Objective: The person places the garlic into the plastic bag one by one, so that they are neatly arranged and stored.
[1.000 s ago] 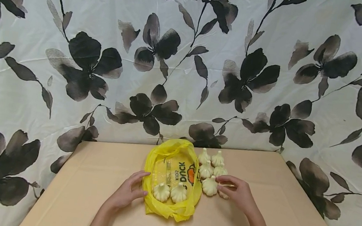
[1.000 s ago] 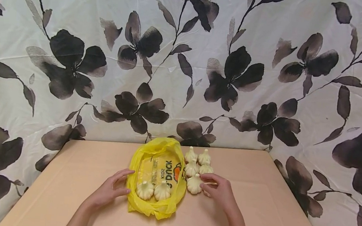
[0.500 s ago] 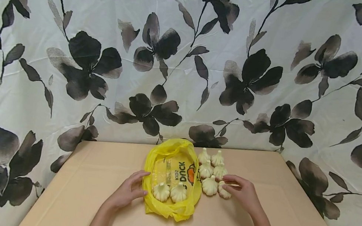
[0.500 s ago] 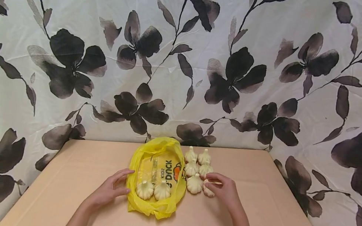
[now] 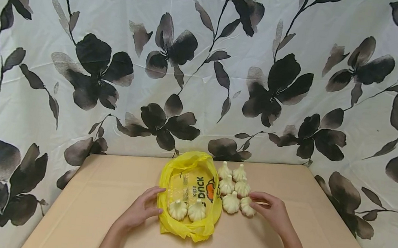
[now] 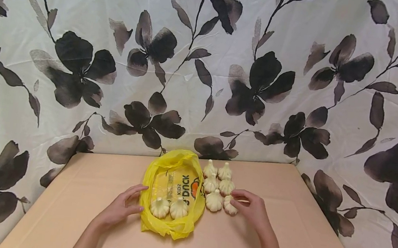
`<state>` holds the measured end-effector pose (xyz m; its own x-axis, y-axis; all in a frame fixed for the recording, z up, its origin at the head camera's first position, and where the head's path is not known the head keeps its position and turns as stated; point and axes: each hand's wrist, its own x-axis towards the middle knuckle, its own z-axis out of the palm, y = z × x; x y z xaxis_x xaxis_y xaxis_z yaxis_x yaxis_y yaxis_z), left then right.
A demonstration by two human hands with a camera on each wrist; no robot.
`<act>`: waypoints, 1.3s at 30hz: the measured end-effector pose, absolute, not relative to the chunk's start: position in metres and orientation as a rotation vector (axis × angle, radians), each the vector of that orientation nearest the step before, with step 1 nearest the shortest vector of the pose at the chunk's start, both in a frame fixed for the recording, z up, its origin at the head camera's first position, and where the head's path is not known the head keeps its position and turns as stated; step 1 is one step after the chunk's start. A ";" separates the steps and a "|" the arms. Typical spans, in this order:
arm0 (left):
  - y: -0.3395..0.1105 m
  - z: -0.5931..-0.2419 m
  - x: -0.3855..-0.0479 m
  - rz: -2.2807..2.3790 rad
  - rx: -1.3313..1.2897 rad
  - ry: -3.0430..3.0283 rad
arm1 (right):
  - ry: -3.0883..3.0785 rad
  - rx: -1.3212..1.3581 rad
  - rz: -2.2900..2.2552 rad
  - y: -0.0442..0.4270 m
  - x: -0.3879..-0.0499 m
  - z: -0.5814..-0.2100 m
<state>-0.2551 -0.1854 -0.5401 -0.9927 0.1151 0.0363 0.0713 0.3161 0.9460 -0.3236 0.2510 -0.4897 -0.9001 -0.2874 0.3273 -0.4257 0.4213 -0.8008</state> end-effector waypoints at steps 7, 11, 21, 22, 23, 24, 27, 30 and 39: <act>-0.184 -0.540 -0.254 1.797 0.169 2.535 | -2.496 0.642 1.466 0.255 -0.325 -0.494; -0.185 -0.539 -0.254 1.790 0.181 2.540 | -2.499 0.610 1.468 0.257 -0.322 -0.495; -0.190 -0.538 -0.248 1.782 0.206 2.518 | -2.536 0.505 1.435 0.258 -0.311 -0.498; -0.190 -0.538 -0.247 1.778 0.209 2.517 | -2.536 0.498 1.432 0.258 -0.310 -0.498; -0.190 -0.538 -0.247 1.776 0.213 2.516 | -2.537 0.492 1.425 0.258 -0.309 -0.499; -0.191 -0.538 -0.247 1.770 0.221 2.519 | -2.541 0.487 1.418 0.258 -0.308 -0.499; -0.193 -0.538 -0.245 1.771 0.217 2.509 | -2.551 0.477 1.402 0.257 -0.306 -0.501; -0.195 -0.537 -0.243 1.775 0.219 2.499 | -2.544 0.489 1.400 0.255 -0.304 -0.502; -0.201 -0.536 -0.237 1.768 0.242 2.483 | -2.543 0.471 1.425 0.246 -0.297 -0.506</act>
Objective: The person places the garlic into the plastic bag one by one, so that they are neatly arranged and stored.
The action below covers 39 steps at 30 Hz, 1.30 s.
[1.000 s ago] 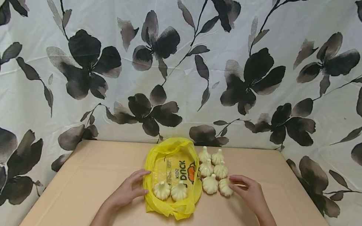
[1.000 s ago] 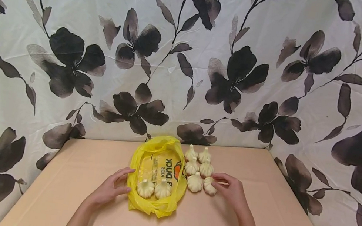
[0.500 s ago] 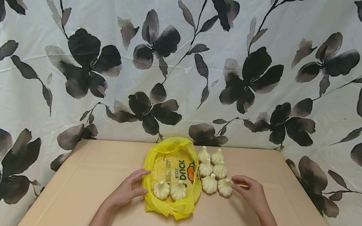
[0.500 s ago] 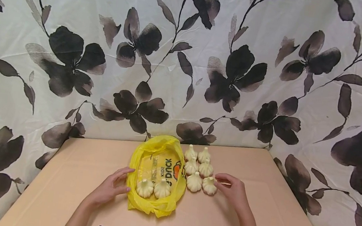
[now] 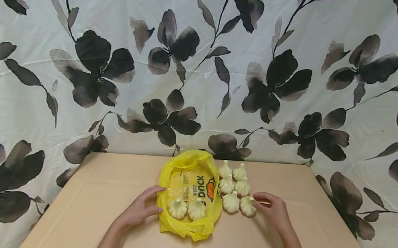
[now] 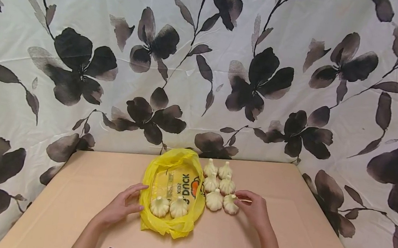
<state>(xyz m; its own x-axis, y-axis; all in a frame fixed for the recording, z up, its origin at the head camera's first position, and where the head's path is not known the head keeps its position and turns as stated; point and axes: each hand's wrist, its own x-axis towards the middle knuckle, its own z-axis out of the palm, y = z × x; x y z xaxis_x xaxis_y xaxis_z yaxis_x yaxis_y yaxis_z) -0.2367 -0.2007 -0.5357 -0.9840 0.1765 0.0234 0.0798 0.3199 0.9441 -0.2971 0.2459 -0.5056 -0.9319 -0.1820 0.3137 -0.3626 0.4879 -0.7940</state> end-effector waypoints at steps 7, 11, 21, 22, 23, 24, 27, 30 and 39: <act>-0.201 -0.537 -0.238 1.765 0.223 2.486 | -2.560 0.432 1.419 0.242 -0.302 -0.508; -0.202 -0.538 -0.236 1.771 0.221 2.472 | -2.553 0.426 1.445 0.239 -0.301 -0.509; -0.207 -0.539 -0.232 1.761 0.262 2.466 | -2.553 0.381 1.453 0.231 -0.293 -0.511; -0.207 -0.539 -0.231 1.760 0.265 2.463 | -2.554 0.378 1.450 0.231 -0.292 -0.511; -0.208 -0.539 -0.231 1.759 0.266 2.462 | -2.552 0.375 1.449 0.230 -0.291 -0.512; -0.208 -0.539 -0.230 1.759 0.267 2.459 | -2.548 0.379 1.452 0.230 -0.290 -0.512; -0.208 -0.538 -0.231 1.761 0.251 2.449 | -2.550 0.385 1.450 0.230 -0.290 -0.512; -0.208 -0.538 -0.231 1.759 0.245 2.445 | -2.563 0.372 1.444 0.230 -0.289 -0.511; -0.207 -0.537 -0.231 1.751 0.235 2.473 | -2.587 0.343 1.403 0.230 -0.287 -0.508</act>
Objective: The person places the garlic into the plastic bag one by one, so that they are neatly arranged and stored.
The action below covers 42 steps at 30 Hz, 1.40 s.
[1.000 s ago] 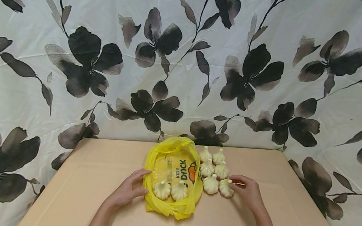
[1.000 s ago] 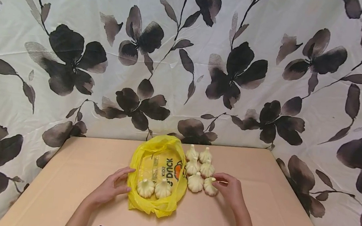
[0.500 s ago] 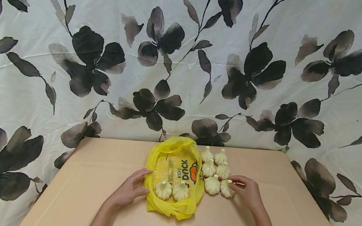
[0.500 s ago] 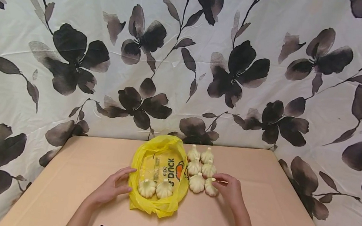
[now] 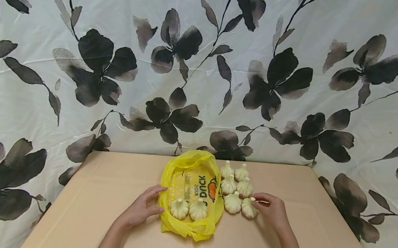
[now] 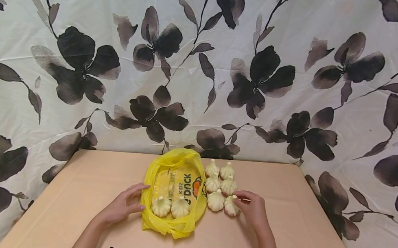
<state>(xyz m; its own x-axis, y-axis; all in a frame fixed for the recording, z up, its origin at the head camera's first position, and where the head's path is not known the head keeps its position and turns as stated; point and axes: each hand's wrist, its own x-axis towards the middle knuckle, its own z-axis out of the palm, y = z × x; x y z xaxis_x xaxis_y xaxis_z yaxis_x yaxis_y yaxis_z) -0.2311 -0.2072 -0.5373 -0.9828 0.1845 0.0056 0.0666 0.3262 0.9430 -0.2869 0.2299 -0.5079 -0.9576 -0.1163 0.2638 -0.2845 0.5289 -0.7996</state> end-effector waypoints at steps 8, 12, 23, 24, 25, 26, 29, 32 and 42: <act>-0.209 -0.539 -0.231 1.755 0.241 2.471 | -2.584 0.348 1.387 0.230 -0.283 -0.504; -0.209 -0.539 -0.231 1.758 0.244 2.465 | -2.598 0.348 1.359 0.229 -0.279 -0.500; -0.207 -0.538 -0.231 1.758 0.231 2.468 | -2.572 0.392 1.354 0.229 -0.270 -0.490; -0.206 -0.537 -0.231 1.757 0.230 2.468 | -2.570 0.397 1.351 0.229 -0.269 -0.490; -0.206 -0.537 -0.231 1.757 0.234 2.471 | -2.570 0.402 1.347 0.228 -0.269 -0.489; -0.206 -0.537 -0.231 1.756 0.238 2.473 | -2.568 0.406 1.347 0.228 -0.268 -0.489; -0.206 -0.537 -0.231 1.755 0.263 2.481 | -2.564 0.413 1.364 0.227 -0.266 -0.487; -0.206 -0.537 -0.232 1.752 0.282 2.486 | -2.563 0.410 1.405 0.225 -0.265 -0.483; -0.205 -0.534 -0.235 1.753 0.266 2.474 | -2.530 0.447 1.493 0.216 -0.266 -0.474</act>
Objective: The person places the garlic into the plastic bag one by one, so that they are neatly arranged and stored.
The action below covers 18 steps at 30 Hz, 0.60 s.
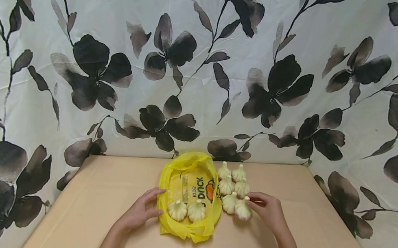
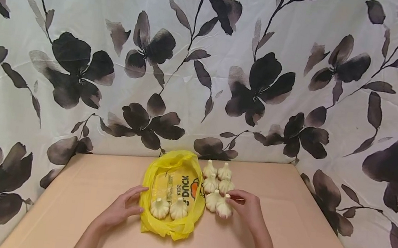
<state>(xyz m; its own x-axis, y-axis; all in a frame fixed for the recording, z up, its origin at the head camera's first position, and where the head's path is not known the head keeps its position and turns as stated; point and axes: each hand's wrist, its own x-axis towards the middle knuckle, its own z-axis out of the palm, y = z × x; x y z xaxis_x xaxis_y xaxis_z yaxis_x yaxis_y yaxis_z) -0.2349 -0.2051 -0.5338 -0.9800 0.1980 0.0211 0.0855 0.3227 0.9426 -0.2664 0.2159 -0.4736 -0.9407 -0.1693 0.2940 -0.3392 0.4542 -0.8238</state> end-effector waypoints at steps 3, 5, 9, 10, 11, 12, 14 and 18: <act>-0.206 -0.533 -0.234 1.757 0.278 2.473 | -2.525 0.461 1.524 0.211 -0.266 -0.472; -0.207 -0.532 -0.234 1.761 0.282 2.464 | -2.523 0.462 1.547 0.207 -0.264 -0.470; -0.209 -0.530 -0.233 1.765 0.286 2.445 | -2.539 0.446 1.547 0.197 -0.261 -0.469; -0.210 -0.530 -0.232 1.764 0.286 2.444 | -2.541 0.440 1.543 0.194 -0.261 -0.468; -0.210 -0.529 -0.232 1.763 0.291 2.442 | -2.546 0.431 1.536 0.191 -0.260 -0.467; -0.211 -0.529 -0.231 1.761 0.293 2.443 | -2.550 0.425 1.532 0.189 -0.259 -0.467; -0.211 -0.528 -0.230 1.755 0.297 2.443 | -2.561 0.412 1.531 0.183 -0.258 -0.466; -0.213 -0.527 -0.228 1.754 0.305 2.434 | -2.589 0.416 1.542 0.171 -0.254 -0.464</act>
<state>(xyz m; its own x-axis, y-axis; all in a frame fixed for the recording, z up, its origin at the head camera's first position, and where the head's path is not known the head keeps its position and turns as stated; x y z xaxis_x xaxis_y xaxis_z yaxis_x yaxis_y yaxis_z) -0.2275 -0.2132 -0.5267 -0.9716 0.2359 0.0159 0.0896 0.3053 0.9480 -0.2545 0.1714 -0.4645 -0.9578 -0.1820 0.2225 -0.2823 0.4500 -0.8472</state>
